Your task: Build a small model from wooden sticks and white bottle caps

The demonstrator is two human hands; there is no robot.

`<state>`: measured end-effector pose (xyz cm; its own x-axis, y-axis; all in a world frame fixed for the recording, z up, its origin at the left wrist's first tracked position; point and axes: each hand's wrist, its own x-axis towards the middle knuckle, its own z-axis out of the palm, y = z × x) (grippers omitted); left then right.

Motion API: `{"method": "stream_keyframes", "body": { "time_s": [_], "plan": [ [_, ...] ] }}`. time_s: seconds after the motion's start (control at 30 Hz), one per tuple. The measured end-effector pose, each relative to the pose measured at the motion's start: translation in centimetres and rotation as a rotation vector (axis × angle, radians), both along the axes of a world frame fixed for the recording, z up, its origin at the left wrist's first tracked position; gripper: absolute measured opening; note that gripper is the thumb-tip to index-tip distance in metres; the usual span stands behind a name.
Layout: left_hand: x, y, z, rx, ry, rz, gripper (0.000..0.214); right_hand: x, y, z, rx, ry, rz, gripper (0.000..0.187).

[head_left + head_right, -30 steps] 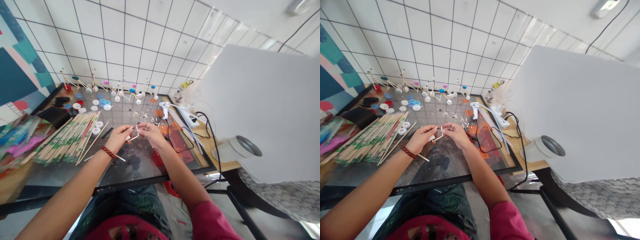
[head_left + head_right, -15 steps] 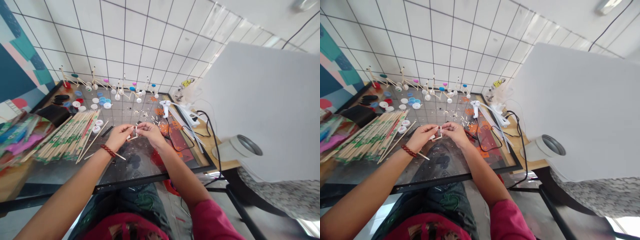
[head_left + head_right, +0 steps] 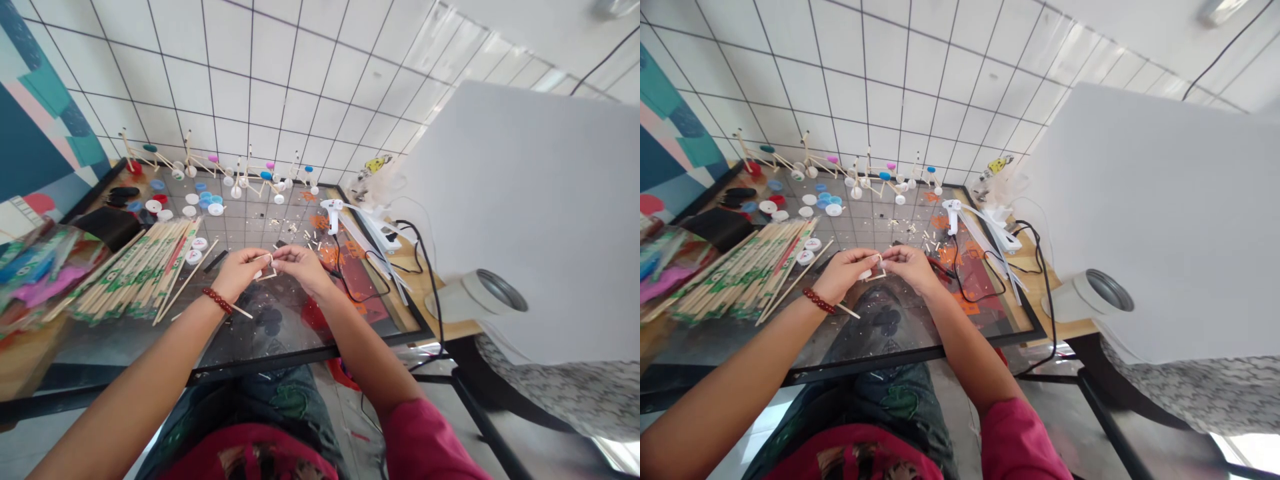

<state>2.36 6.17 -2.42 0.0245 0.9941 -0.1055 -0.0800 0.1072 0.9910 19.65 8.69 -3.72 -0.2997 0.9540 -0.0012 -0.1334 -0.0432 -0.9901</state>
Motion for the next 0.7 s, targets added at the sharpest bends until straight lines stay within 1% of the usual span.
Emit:
{"method": "stream_keyframes", "body": {
  "time_s": [0.13,0.37,0.57,0.7],
  "plan": [
    [0.09,-0.05,0.18,-0.022,-0.052,0.004,0.040,0.04,0.00,-0.13,0.016,-0.008,0.007,0.035],
    [0.14,-0.03,0.18,-0.043,-0.080,0.009,0.039,0.00,-0.01,-0.18,0.018,-0.020,0.014,0.035],
    [0.08,-0.03,0.10,-0.014,-0.017,-0.031,0.031,0.05,-0.09,-0.17,0.019,-0.029,0.022,0.036],
    [0.00,-0.03,0.15,-0.014,-0.019,-0.035,0.027,0.03,-0.11,-0.09,0.014,-0.030,0.011,0.035]
  ]
}}
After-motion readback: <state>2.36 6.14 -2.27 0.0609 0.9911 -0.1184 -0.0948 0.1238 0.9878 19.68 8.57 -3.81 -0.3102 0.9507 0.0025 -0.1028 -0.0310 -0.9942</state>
